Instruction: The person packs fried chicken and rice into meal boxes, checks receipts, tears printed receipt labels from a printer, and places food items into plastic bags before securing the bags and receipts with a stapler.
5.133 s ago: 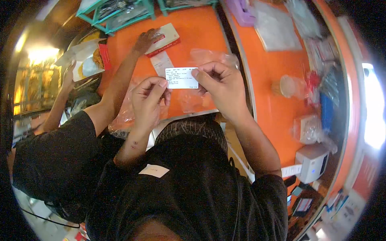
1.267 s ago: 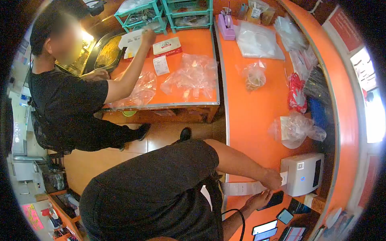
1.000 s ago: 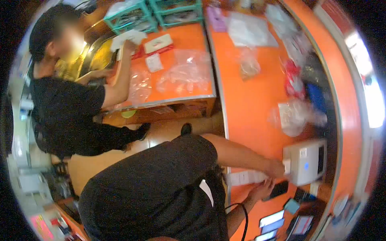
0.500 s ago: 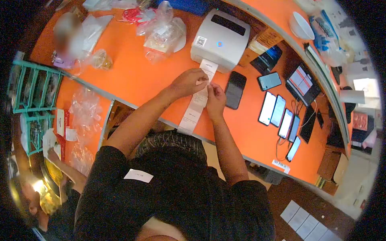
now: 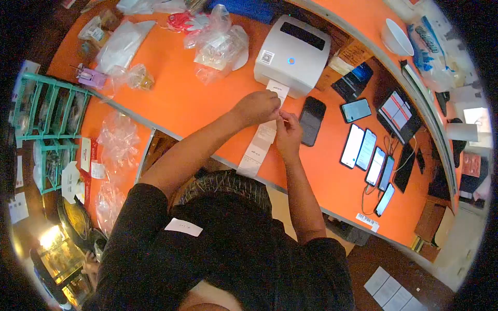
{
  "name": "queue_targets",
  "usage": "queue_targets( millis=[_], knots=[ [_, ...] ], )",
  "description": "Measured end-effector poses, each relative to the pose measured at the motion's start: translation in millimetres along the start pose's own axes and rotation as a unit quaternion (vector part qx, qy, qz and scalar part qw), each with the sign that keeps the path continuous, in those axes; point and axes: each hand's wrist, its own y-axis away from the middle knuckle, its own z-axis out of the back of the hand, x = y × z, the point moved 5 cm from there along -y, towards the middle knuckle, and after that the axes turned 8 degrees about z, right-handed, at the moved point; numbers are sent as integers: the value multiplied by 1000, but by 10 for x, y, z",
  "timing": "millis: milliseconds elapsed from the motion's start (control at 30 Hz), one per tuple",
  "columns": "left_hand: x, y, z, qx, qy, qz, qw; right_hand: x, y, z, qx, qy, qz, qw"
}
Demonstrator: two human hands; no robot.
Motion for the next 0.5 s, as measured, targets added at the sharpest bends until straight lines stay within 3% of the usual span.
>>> queue_targets(
  millis=[133, 233, 333, 433, 500],
  knots=[
    [-57, 68, -19, -61, -44, -74, 994, -48, 30, -5, -12, -42, -58, 997],
    [36, 32, -142, -35, -79, -121, 989, -58, 44, -12, -17, -57, -76, 995],
    [110, 130, 16, -76, 124, -70, 987, -45, 55, -11, -28, -73, -78, 994],
    [108, 145, 57, -93, 152, -65, 982, -115, 50, -16, -24, -74, -76, 994],
    [92, 126, 46, -87, 100, -75, 988, -116, 29, 0, -11, -85, -97, 992]
  ],
)
